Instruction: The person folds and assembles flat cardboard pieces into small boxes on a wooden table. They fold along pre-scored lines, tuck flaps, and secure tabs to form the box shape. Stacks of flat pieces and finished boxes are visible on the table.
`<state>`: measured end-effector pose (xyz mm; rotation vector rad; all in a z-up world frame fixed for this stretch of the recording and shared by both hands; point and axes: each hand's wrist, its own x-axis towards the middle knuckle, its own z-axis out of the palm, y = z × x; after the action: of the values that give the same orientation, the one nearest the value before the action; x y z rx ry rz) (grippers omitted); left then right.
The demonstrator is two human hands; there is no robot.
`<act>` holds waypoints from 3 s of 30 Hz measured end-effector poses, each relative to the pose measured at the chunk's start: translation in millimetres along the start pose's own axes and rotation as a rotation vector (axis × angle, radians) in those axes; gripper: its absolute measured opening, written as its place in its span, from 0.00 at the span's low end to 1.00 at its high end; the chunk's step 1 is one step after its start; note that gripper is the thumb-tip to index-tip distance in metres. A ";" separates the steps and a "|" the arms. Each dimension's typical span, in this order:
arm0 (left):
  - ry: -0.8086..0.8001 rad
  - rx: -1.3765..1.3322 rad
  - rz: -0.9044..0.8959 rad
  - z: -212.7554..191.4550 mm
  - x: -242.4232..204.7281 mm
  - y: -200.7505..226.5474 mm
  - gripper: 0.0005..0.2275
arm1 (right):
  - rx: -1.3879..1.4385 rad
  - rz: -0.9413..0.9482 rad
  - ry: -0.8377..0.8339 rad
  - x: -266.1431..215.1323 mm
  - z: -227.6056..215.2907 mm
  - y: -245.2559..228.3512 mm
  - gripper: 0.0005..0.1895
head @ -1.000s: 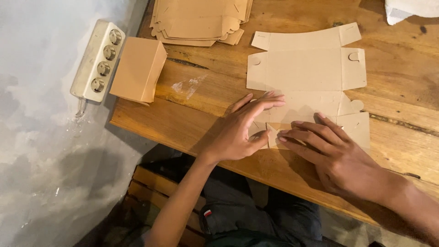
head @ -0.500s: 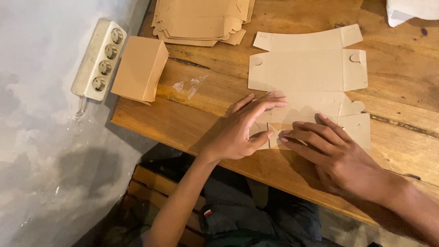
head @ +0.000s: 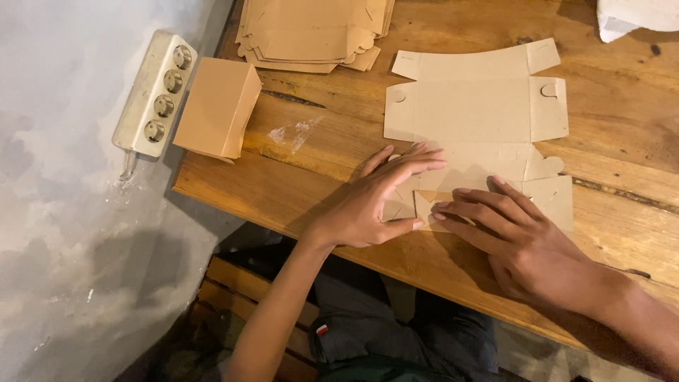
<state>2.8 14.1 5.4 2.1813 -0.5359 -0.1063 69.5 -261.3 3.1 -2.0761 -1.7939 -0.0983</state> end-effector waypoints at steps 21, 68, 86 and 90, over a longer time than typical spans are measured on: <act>0.292 -0.007 -0.064 19.2 6.0 3.5 0.20 | 0.021 0.019 0.007 1.0 -1.1 -1.0 0.36; 0.427 0.231 0.016 20.8 2.6 18.7 0.13 | 0.137 0.195 0.195 -11.0 -10.0 26.1 0.28; 0.347 -0.014 -0.020 55.7 -17.1 59.8 0.15 | 0.427 0.400 -0.077 -52.2 -55.2 64.3 0.17; 0.347 0.082 0.101 59.1 -10.6 67.6 0.07 | 0.363 0.549 0.020 -46.1 -60.2 55.4 0.22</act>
<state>-45.2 -61.3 19.7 2.1826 -0.4558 0.3489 126.8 -330.5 30.9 -2.1895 -1.0713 0.3307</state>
